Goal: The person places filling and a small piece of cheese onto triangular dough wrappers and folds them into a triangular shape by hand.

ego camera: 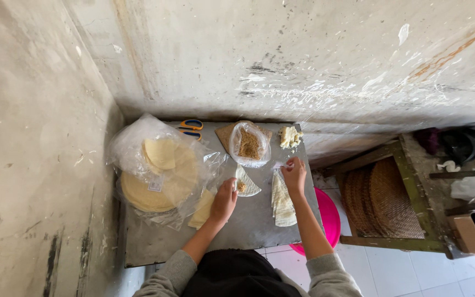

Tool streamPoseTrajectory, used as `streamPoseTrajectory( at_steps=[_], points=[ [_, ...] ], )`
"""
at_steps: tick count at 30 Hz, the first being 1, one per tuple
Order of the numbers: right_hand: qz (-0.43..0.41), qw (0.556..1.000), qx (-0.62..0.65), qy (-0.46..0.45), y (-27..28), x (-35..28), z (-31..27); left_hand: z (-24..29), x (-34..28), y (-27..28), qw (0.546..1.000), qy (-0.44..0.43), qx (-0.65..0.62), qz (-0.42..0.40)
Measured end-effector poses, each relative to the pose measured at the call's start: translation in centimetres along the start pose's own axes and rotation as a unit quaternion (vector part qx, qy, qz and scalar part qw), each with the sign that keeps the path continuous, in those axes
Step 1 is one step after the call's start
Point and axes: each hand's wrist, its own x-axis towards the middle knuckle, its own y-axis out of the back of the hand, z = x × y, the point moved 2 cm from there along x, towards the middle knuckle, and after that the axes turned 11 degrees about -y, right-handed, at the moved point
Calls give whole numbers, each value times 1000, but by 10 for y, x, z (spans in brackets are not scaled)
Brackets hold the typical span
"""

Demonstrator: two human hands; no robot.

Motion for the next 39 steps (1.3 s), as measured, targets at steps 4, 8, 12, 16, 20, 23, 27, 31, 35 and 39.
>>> streamPoseTrajectory(
  at_steps=[4, 8, 12, 16, 20, 23, 27, 31, 35, 39],
  points=[
    [7, 979, -119, 164, -9, 1, -1, 3, 0, 1, 1000, -4, -1, -17],
    [-58, 955, -217, 192, -29, -54, -21, 5, 4, 1, 999, 22, -3, -38],
    [-129, 966, -196, 111, -36, -97, -31, 0, 5, 1, 997, 42, -40, -57],
    [-148, 968, -153, 131, -42, -98, -32, -9, 11, -1, 994, 51, -57, -81],
    [-173, 969, -17, 175, -43, -100, -41, -13, 14, 1, 987, 83, -96, -98],
    [-200, 963, 50, 176, -42, -103, -49, -10, 12, 1, 986, 95, -108, -86],
    [-228, 958, 99, 142, -48, -102, -50, -4, 12, 3, 990, 93, -83, -70],
    [-251, 952, 114, 134, -52, -103, -46, 1, 17, 8, 982, 135, -116, -69],
    [-259, 956, 90, 104, -52, -103, -44, 1, 21, 11, 976, 137, -153, -72],
    [-255, 951, 82, 153, -46, -102, -45, 1, 17, 7, 993, 66, -80, -57]
  ],
)
